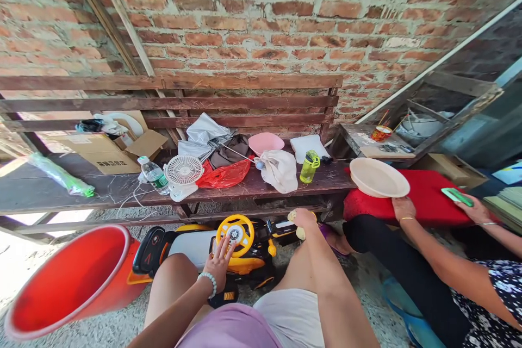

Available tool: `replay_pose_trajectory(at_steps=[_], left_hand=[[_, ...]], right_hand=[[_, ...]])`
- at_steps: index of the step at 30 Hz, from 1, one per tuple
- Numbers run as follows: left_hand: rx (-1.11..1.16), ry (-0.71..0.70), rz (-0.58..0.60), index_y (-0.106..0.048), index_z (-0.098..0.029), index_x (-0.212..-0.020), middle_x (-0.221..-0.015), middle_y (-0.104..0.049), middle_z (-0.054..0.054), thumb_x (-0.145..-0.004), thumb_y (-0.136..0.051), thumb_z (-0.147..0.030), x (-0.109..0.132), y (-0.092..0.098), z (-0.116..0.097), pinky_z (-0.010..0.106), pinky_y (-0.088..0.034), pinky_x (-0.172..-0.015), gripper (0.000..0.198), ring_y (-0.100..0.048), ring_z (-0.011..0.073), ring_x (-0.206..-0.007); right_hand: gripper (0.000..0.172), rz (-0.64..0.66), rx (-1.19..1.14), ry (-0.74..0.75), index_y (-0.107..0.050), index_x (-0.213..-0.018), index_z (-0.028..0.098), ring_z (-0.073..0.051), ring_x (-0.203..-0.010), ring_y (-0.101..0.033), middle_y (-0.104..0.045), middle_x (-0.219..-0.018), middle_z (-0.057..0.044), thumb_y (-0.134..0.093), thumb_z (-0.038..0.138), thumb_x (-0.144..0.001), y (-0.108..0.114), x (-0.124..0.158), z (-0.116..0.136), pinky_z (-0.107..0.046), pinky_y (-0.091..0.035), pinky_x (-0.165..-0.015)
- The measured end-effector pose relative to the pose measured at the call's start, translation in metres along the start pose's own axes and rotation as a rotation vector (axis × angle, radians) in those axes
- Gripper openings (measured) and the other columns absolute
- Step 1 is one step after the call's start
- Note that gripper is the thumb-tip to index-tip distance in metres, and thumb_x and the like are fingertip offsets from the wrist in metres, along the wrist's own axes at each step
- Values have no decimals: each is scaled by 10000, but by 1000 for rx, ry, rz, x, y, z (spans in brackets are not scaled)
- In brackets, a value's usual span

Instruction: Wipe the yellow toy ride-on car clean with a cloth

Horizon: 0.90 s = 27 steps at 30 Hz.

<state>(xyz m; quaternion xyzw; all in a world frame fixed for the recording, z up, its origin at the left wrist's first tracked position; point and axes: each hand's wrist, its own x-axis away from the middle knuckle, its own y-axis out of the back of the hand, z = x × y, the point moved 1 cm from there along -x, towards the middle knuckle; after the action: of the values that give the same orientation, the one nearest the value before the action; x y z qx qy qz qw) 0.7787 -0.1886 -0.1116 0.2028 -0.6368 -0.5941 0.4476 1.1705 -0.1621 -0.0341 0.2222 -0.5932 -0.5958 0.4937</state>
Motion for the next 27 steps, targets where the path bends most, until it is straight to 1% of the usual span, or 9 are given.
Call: replay_pose_trajectory(at_steps=[3, 7, 10, 13, 16, 18, 22, 25, 27], left_hand=[[10, 15, -33, 39, -267, -1621, -1726, 17, 96, -864, -476, -113, 2, 0, -3, 585, -445, -1116, 928, -48, 347, -1609], [11, -10, -27, 66, -239, -1613, -1721, 62, 113, -820, -552, -138, 3, 3, -5, 578, -422, -1138, 1010, -29, 378, -1604], [-10, 12, 9, 61, -256, -1614, -1727, 60, 103, -830, -529, -109, 3, 6, -6, 560, -433, -1129, 992, -43, 366, -1606], [-21, 24, 33, 65, -266, -1616, -1734, 42, 99, -849, -505, -104, 3, 7, -6, 554, -433, -1130, 970, -39, 348, -1610], [-2, 2, 20, 79, -255, -1619, -1734, 64, 105, -822, -567, -146, 4, 8, -6, 587, -410, -1145, 1032, -6, 373, -1607], [17, -3, 29, 73, -251, -1624, -1734, 61, 108, -804, -592, -158, 5, 10, -7, 603, -393, -1153, 1060, 3, 387, -1605], [29, 2, 56, 25, -230, -1643, -1731, 59, 131, -789, -606, -145, 7, 18, -10, 588, -395, -1151, 1066, -9, 387, -1606], [34, 25, 29, -14, -218, -1653, -1734, 45, 136, -801, -590, -139, 9, 24, -12, 561, -418, -1134, 1031, -8, 380, -1607], [41, 27, 24, -21, -219, -1655, -1736, 39, 131, -802, -586, -139, 11, 28, -13, 544, -430, -1123, 1025, -11, 373, -1608]], right_hand=[[371, 84, 55, 47, -800, -1022, 223, -287, -1057, -738, -782, -1136, -123, -710, 114, -679, -2, 5, 16, -335, -515, -869], [373, 135, 92, 118, -805, -999, 217, -298, -1083, -728, -787, -1121, -128, -737, 101, -651, -9, 7, 53, -338, -507, -895], [347, 154, 101, 154, -801, -987, 187, -302, -1046, -732, -785, -1076, -148, -736, 85, -662, -13, 10, 72, -332, -505, -871], [344, 144, 97, 177, -780, -1061, 180, -295, -1036, -726, -761, -1110, -156, -704, 99, -735, -16, 21, 72, -324, -497, -848], [435, 94, 88, 170, -702, -1250, 213, -273, -1065, -707, -675, -1293, -161, -623, 120, -833, -21, 37, 61, -315, -484, -836], [447, 48, 57, 145, -665, -1296, 231, -254, -1061, -695, -616, -1366, -150, -587, 134, -867, -26, 45, 56, -305, -476, -830], [336, 4, -118, 172, -694, -1181, 218, -207, -1068, -660, -633, -1293, -90, -559, 162, -878, -36, 52, 60, -259, -457, -877], [322, -41, -269, 206, -703, -1123, 207, -192, -1080, -642, -662, -1229, -65, -544, 144, -851, -41, 57, 64, -238, -447, -923], [314, -69, -400, 205, -706, -1071, 201, -190, -1033, -649, -694, -1148, -52, -529, 132, -821, -43, 63, 62, -242, -462, -917]])
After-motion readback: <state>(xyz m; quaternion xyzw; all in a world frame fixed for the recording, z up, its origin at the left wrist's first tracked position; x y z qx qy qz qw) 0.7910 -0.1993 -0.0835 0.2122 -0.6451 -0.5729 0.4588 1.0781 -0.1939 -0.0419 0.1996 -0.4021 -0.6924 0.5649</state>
